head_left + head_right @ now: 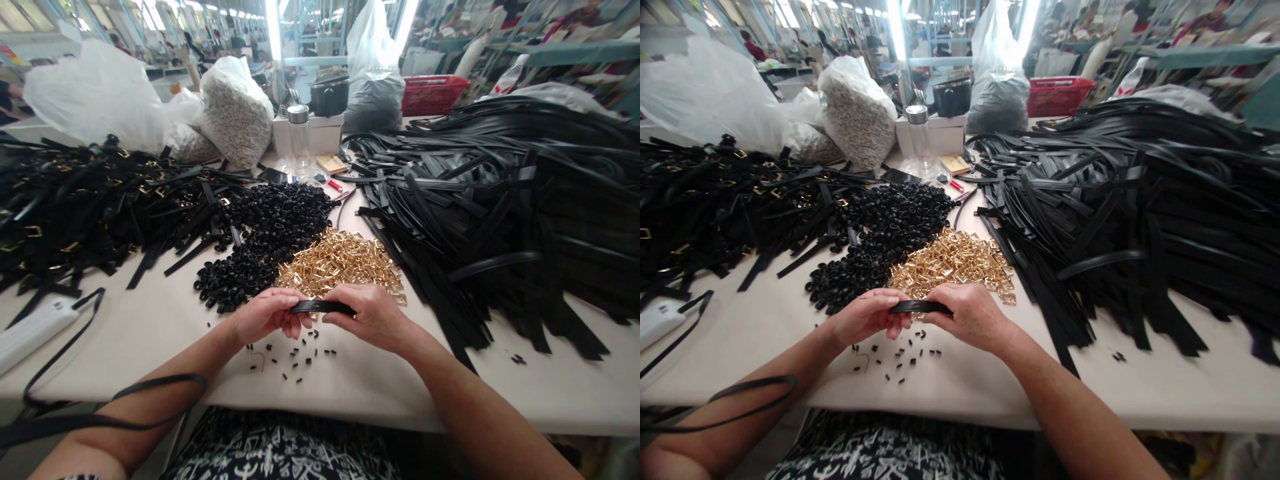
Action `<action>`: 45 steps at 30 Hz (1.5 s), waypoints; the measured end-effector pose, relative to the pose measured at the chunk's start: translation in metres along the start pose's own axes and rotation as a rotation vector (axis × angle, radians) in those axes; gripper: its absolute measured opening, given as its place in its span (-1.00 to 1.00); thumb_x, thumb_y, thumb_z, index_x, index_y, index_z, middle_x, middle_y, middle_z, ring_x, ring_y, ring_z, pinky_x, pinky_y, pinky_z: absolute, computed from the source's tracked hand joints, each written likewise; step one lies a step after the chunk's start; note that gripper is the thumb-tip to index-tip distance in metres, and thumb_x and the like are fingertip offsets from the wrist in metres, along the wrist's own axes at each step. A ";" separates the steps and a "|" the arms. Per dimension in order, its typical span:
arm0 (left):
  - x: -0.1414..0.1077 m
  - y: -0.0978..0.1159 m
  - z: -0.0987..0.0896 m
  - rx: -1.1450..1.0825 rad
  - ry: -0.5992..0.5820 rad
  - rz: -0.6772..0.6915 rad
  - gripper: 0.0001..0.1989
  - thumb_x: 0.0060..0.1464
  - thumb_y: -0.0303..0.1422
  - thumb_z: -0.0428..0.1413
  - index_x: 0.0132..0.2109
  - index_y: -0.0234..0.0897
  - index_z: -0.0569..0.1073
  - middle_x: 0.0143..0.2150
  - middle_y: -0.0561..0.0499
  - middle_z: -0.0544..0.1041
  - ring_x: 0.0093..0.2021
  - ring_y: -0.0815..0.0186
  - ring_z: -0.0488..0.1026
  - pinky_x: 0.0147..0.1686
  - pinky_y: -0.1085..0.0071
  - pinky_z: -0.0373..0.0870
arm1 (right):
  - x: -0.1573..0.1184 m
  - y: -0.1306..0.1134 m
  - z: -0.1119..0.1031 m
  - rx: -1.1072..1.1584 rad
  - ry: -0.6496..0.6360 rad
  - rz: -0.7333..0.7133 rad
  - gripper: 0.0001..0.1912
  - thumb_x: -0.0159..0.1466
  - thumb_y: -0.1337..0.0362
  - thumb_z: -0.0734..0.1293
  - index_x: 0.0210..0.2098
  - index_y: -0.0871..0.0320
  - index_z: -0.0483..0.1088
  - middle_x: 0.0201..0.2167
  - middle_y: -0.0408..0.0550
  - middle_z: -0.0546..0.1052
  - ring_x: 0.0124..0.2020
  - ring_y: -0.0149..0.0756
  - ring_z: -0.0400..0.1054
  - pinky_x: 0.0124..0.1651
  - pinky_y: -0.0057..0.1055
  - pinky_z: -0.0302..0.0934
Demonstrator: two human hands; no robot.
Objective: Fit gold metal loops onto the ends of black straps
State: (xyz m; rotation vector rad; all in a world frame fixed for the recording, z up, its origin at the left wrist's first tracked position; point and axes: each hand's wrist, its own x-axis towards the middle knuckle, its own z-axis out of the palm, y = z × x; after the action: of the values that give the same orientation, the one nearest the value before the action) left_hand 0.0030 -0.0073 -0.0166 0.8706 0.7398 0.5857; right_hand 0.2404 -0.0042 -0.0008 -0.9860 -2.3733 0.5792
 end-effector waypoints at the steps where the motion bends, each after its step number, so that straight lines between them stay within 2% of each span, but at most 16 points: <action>1: 0.000 0.001 0.000 0.023 0.009 0.014 -0.66 0.08 -0.17 0.13 -0.21 -0.42 0.53 -0.40 -0.14 0.58 -0.56 0.38 0.46 -0.57 0.51 0.35 | 0.000 0.000 0.000 -0.011 -0.004 0.003 -0.81 0.26 0.15 0.36 -0.26 0.14 0.46 -0.39 -0.13 0.56 -0.39 -0.38 0.41 -0.33 -0.47 0.15; 4: -0.002 0.003 0.001 0.112 0.079 0.138 -0.65 0.07 -0.16 0.16 -0.14 -0.37 0.51 -0.39 -0.06 0.57 -0.52 0.40 0.47 -0.50 0.50 0.39 | -0.001 0.002 -0.001 -0.046 -0.026 0.013 -0.79 0.25 0.14 0.37 -0.24 0.15 0.46 -0.36 -0.10 0.57 -0.37 -0.35 0.43 -0.32 -0.45 0.16; 6: -0.004 0.005 0.002 0.160 0.119 0.219 -0.63 -0.04 -0.22 0.27 -0.10 -0.31 0.48 -0.37 0.00 0.56 -0.48 0.40 0.47 -0.45 0.48 0.42 | -0.001 0.003 -0.001 -0.066 -0.043 0.018 -0.78 0.25 0.13 0.37 -0.22 0.16 0.47 -0.35 -0.08 0.58 -0.36 -0.33 0.44 -0.31 -0.44 0.17; 8: -0.006 0.006 0.005 0.224 0.142 0.235 -0.63 -0.14 -0.33 0.34 -0.14 -0.30 0.49 -0.38 0.03 0.55 -0.47 0.41 0.47 -0.43 0.50 0.42 | -0.001 0.004 0.000 -0.074 -0.070 0.008 -0.77 0.29 0.13 0.34 -0.20 0.16 0.47 -0.34 -0.07 0.58 -0.35 -0.33 0.44 -0.29 -0.43 0.18; 12: -0.007 0.007 0.012 0.354 0.245 0.258 -0.82 -0.08 -0.38 0.29 -0.31 -0.34 0.49 -0.47 0.06 0.50 -0.48 0.43 0.45 -0.45 0.53 0.42 | -0.002 0.003 -0.001 -0.046 -0.096 -0.010 -0.77 0.29 0.17 0.32 -0.10 0.11 0.45 -0.31 -0.11 0.59 -0.32 -0.33 0.46 -0.25 -0.44 0.20; 17: -0.009 0.009 0.005 0.338 0.359 0.462 -0.85 -0.07 -0.40 0.27 -0.33 -0.31 0.47 -0.37 0.04 0.50 -0.44 0.40 0.47 -0.40 0.46 0.48 | -0.002 0.008 -0.013 -0.026 0.024 0.142 -0.47 0.18 0.31 0.36 0.15 0.06 0.29 -0.26 -0.14 0.60 -0.32 -0.33 0.47 -0.26 -0.45 0.26; 19: -0.011 0.010 -0.001 0.346 0.379 0.538 -0.87 -0.05 -0.42 0.25 -0.32 -0.30 0.46 -0.34 0.03 0.50 -0.44 0.40 0.48 -0.40 0.46 0.48 | -0.003 0.011 -0.019 -0.025 0.071 0.180 -0.42 0.16 0.35 0.36 0.18 0.05 0.26 -0.24 -0.14 0.59 -0.30 -0.33 0.48 -0.23 -0.45 0.28; 22: -0.012 0.012 -0.006 0.366 0.439 0.583 -0.89 -0.04 -0.43 0.24 -0.34 -0.28 0.44 -0.33 0.03 0.49 -0.46 0.40 0.48 -0.42 0.47 0.48 | -0.004 0.016 -0.025 -0.027 0.136 0.184 -0.38 0.15 0.39 0.35 0.20 0.05 0.22 -0.24 -0.15 0.57 -0.31 -0.35 0.46 -0.18 -0.43 0.30; 30: -0.009 0.013 -0.012 0.344 0.572 0.517 -0.86 -0.06 -0.41 0.23 -0.29 -0.27 0.45 -0.39 0.08 0.52 -0.48 0.42 0.47 -0.40 0.49 0.46 | -0.007 0.029 -0.032 -0.017 0.180 0.199 -0.34 0.16 0.41 0.33 0.23 0.00 0.17 -0.30 -0.20 0.53 -0.37 -0.40 0.43 -0.20 -0.45 0.30; 40: -0.009 0.016 -0.014 0.309 0.569 0.423 -0.78 0.00 -0.25 0.22 -0.29 -0.29 0.43 -0.48 0.05 0.53 -0.52 0.40 0.43 -0.46 0.48 0.39 | -0.007 0.029 -0.040 0.037 0.132 0.189 -0.60 0.27 0.31 0.27 0.10 0.11 0.35 -0.33 -0.13 0.56 -0.39 -0.40 0.41 -0.28 -0.46 0.25; 45: -0.010 0.018 -0.013 0.253 0.529 0.316 -0.74 0.01 -0.19 0.21 -0.32 -0.30 0.41 -0.53 0.05 0.51 -0.59 0.42 0.41 -0.57 0.53 0.32 | -0.006 0.025 -0.041 0.254 0.087 0.238 -0.62 0.35 0.26 0.17 0.13 0.21 0.31 -0.53 -0.19 0.48 -0.55 -0.46 0.34 -0.39 -0.50 0.24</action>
State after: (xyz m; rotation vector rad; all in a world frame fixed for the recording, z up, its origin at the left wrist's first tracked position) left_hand -0.0160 0.0011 -0.0044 1.0917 1.1829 1.0426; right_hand 0.2814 0.0149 0.0159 -1.1574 -2.0586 0.8823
